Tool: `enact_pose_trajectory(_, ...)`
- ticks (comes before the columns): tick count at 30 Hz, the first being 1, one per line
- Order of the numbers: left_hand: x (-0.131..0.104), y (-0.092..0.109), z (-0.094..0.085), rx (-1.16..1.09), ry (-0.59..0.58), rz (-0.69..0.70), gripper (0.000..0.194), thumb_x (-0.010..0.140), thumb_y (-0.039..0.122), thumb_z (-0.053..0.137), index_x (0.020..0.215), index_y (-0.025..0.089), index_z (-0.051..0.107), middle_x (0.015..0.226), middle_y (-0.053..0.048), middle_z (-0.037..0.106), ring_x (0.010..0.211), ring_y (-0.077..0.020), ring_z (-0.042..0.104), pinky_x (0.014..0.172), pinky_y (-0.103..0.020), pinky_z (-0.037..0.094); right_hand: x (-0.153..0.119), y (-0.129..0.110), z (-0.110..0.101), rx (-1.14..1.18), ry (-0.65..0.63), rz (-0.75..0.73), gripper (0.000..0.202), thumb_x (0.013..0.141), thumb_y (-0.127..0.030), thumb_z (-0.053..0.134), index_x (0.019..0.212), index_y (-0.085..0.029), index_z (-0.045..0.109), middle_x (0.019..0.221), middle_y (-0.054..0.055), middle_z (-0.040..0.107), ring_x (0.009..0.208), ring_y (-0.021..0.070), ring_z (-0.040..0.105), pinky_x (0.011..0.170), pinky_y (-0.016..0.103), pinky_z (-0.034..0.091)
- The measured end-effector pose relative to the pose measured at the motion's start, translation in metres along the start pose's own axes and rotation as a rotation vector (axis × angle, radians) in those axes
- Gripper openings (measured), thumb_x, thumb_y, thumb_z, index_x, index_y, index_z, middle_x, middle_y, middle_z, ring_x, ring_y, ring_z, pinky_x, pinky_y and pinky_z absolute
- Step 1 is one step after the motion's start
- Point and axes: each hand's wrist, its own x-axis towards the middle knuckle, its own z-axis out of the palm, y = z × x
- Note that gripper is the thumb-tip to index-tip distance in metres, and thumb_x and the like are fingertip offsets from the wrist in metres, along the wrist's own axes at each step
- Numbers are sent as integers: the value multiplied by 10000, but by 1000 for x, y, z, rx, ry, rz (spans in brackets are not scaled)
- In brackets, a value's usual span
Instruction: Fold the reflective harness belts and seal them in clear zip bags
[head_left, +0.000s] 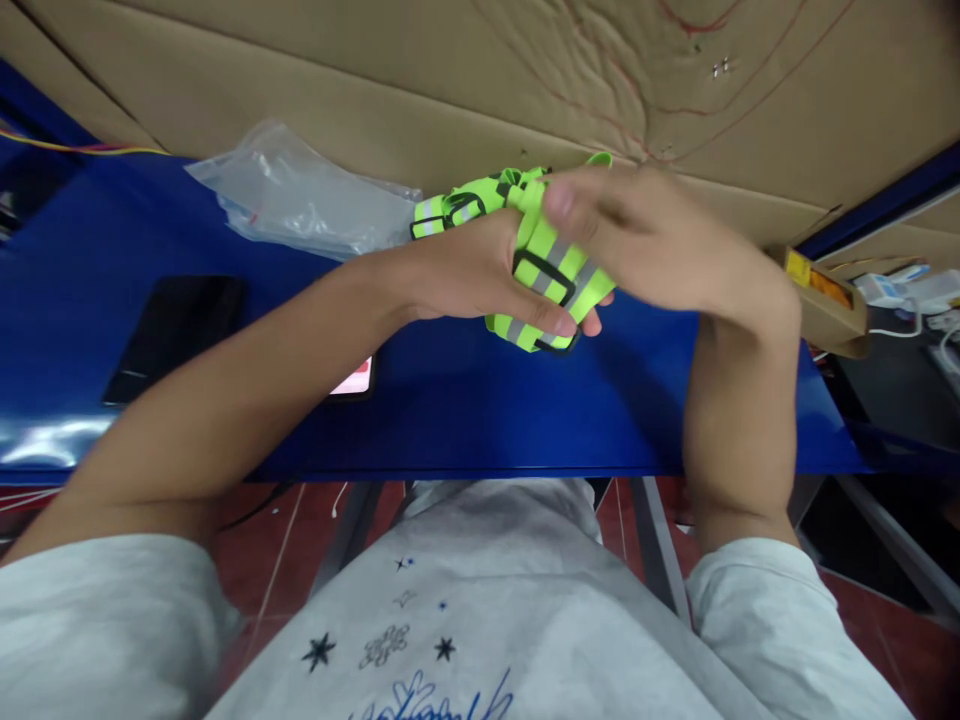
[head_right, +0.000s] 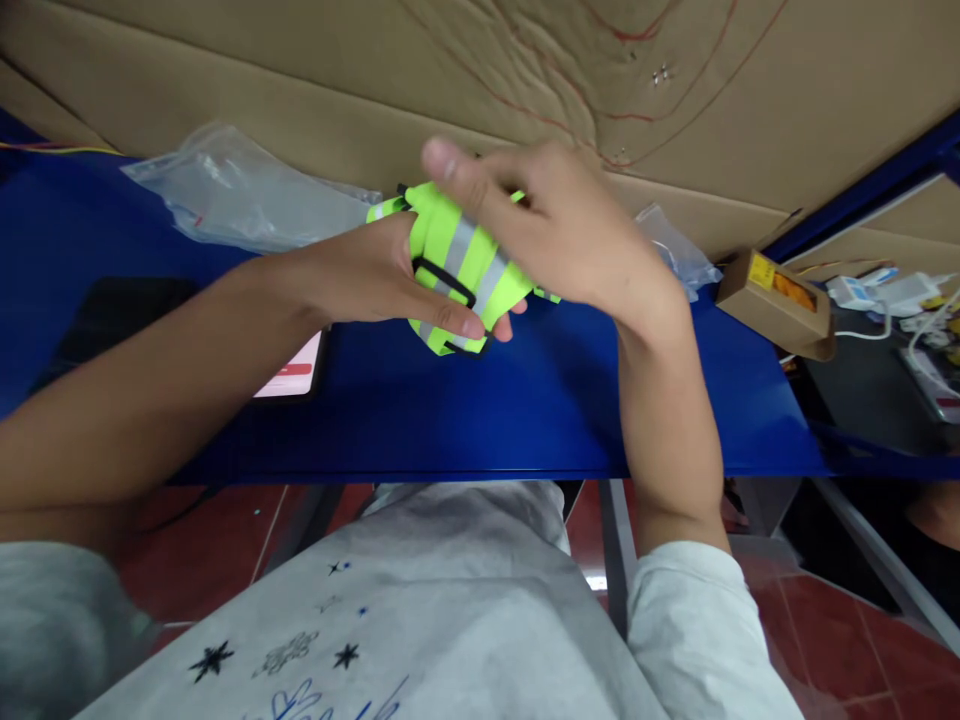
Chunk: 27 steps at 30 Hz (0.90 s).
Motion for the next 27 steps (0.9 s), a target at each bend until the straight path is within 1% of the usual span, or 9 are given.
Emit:
enact_pose_trajectory(2, 2, -5, 0, -41, -13, -18, 382, 743, 275, 906, 1061, 136, 749, 1008, -58, 794, 967, -266, 770, 834, -351, 639, -3, 4, 4, -83, -162, -61, 403, 976, -673, 572, 971, -293, 704, 910, 19, 709, 895, 260, 672, 842, 406, 544)
enact_pose_trajectory(3, 3, -9, 1, -62, -20, -26, 377, 737, 256, 907, 1059, 141, 749, 1028, -62, 797, 998, -271, 771, 859, -357, 640, -5, 10, 8, -106, -178, -92, 381, 943, -655, 632, 1073, -306, 706, 1005, 15, 732, 981, 281, 689, 896, 431, 556)
enact_pose_trajectory(5, 7, -20, 3, -112, -38, -41, 393, 711, 223, 917, 1062, 152, 754, 1065, -74, 805, 1049, -275, 768, 885, -354, 644, -9, 27, 19, -61, -120, -67, 453, 875, -610, 737, 1196, -294, 697, 1139, 9, 736, 1116, 295, 683, 1002, 449, 547)
enact_pose_trajectory(9, 19, -47, 10, -294, -126, -129, 401, 694, 207, 931, 1054, 137, 769, 1100, -123, 810, 1045, -260, 772, 890, -346, 641, -24, 59, 40, 81, 44, 27, 528, 796, -586, 817, 1195, -256, 715, 1173, 13, 743, 1125, 274, 689, 1034, 431, 540)
enact_pose_trajectory(14, 26, -59, 12, -459, -69, -235, 368, 713, 234, 934, 1033, 147, 776, 1055, -107, 807, 990, -213, 770, 929, -342, 605, -38, 59, 48, 168, 239, 133, 402, 855, -597, 773, 1038, -243, 726, 1009, 13, 746, 1017, 245, 705, 928, 369, 570)
enact_pose_trajectory(19, 16, -52, 5, -100, -60, -232, 355, 662, 296, 962, 934, 173, 769, 925, -39, 789, 835, -175, 738, 798, -292, 582, -41, 54, 43, 386, 390, 241, 425, 887, -642, 716, 767, -240, 654, 794, -3, 698, 871, 232, 720, 769, 349, 606)
enact_pose_trajectory(23, 14, -53, 3, 126, -110, -212, 276, 890, 429, 771, 847, 158, 737, 648, -16, 684, 589, -131, 627, 637, -254, 516, -40, 65, 28, 648, 372, 288, 461, 922, -724, 616, 824, -278, 679, 858, 19, 744, 902, 258, 749, 739, 377, 634)
enact_pose_trajectory(25, 15, -51, 1, 167, -168, -190, 319, 952, 470, 684, 918, 160, 754, 679, -28, 702, 641, -146, 661, 675, -252, 525, -40, 68, 23, 681, 359, 323, 452, 910, -731, 623, 869, -285, 684, 909, 36, 764, 989, 275, 752, 769, 389, 646)
enact_pose_trajectory(27, 15, -46, -3, 267, -197, -172, 301, 877, 453, 772, 999, 177, 768, 862, -42, 774, 852, -186, 732, 804, -258, 549, -39, 70, 22, 719, 412, 366, 449, 888, -717, 661, 858, -269, 677, 919, 52, 767, 1022, 286, 748, 779, 401, 650)
